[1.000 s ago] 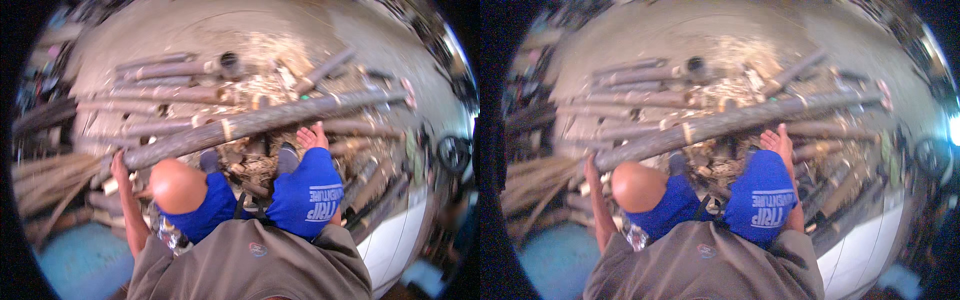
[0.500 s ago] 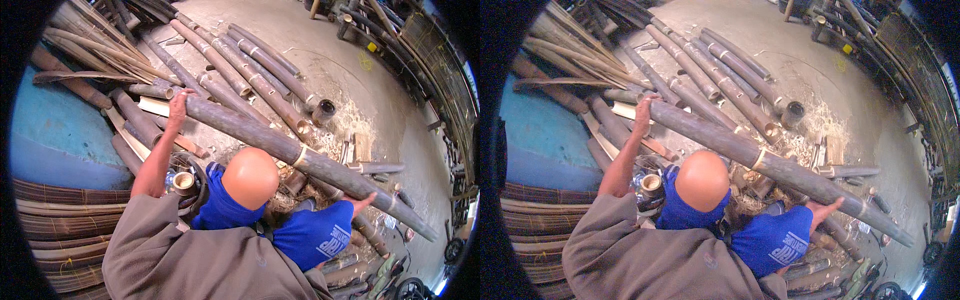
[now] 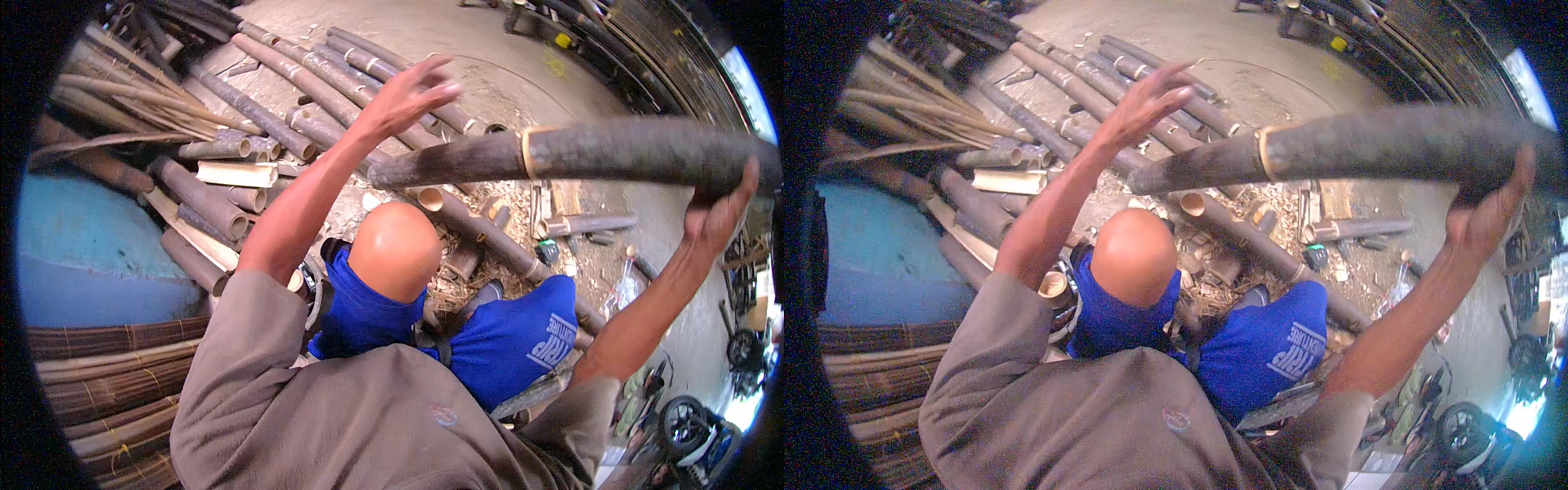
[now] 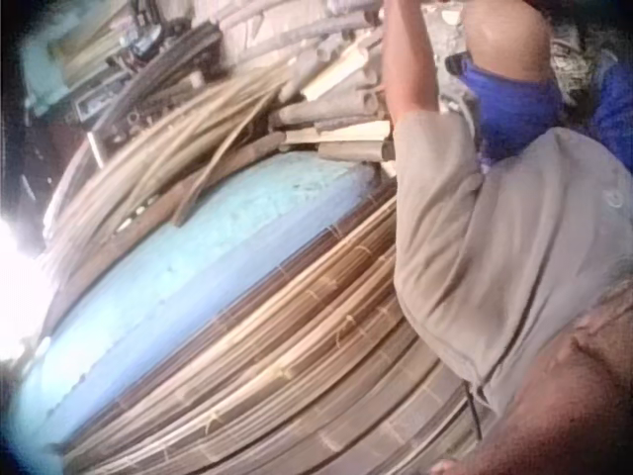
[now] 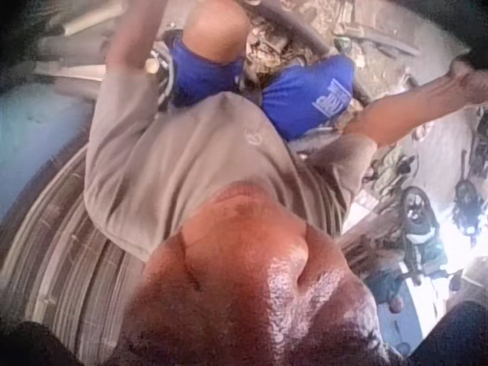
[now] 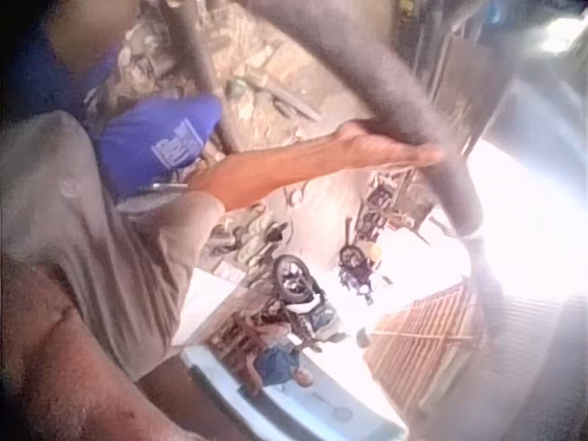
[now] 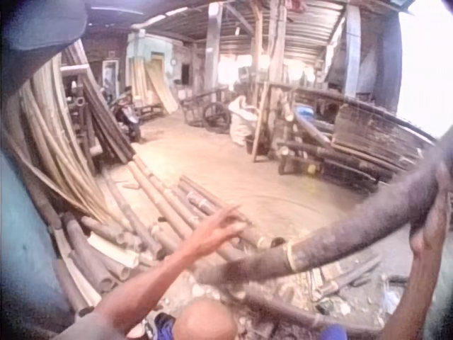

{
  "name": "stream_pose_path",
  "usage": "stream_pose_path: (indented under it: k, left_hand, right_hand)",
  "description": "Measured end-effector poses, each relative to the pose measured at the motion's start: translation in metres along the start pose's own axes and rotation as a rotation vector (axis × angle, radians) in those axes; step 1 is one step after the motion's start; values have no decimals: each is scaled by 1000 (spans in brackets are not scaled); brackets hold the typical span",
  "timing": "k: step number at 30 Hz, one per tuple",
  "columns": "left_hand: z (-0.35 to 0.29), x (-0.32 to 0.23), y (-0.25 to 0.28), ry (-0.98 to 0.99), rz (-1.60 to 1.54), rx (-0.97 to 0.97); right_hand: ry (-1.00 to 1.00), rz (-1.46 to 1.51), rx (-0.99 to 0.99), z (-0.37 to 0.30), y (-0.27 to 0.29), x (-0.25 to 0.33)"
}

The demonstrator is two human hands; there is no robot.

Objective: The person sits on the floor and uses a knife to cut and shape bamboo poles, then uses a wooden mallet to drive a bamboo plug into a pole. The person repeatedly taps the plug to seat it and adjusts the pole position.

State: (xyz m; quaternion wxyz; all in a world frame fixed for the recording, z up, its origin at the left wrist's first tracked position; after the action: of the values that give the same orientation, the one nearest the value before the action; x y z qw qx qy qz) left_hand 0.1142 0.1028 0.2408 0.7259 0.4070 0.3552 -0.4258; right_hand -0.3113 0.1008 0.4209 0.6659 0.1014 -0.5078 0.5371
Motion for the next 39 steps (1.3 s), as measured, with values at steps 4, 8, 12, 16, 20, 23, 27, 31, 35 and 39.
stream_pose_path:
  k: [4, 8, 12, 16, 20, 23, 27, 31, 35, 39]
  left_hand:
    - [37, -129, -54, -357, -115, 202]
    - [31, -187, -79, -147, -346, 230]
    - [39, -161, -78, -170, -452, 56]
    - [38, -147, -56, -193, -541, -105]
    - [52, -143, -70, -313, -714, -215]
    - [63, -136, -74, -257, -805, -198]
    - [56, -126, -76, -144, -886, -335]
    - [53, -69, -93, 63, -951, -440]
    - [23, 9, -103, 257, -847, -593]
    - [-21, 94, -110, 551, -790, -742]
  right_hand:
    - [24, 40, 181, 2, -56, 32]
    - [-65, 69, 165, -52, -120, 79]
    - [254, -254, 518, -13, -73, 28]
    - [97, -440, 745, -96, -8, -109]
    - [-183, -706, 882, -169, 100, -217]
    - [-158, -585, 905, -218, 139, -255]
    - [-172, -675, 711, -269, 142, -254]
    - [16, -950, 528, -260, 173, -251]
    - [145, -1127, 659, -246, 221, -250]
    - [130, -1221, 830, -231, 234, -247]
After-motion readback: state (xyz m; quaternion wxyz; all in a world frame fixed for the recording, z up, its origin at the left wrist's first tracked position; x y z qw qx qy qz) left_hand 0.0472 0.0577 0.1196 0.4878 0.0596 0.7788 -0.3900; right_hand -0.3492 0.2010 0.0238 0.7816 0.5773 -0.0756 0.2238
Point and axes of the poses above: each hand's wrist, its own z-axis towards the middle knuckle, its own y-axis out of the back of the hand, x = y × z, the point moved 1 cm from there along z, towards the middle knuckle, and after that the axes turned 14 degrees about -x, right-handed, at the moved point
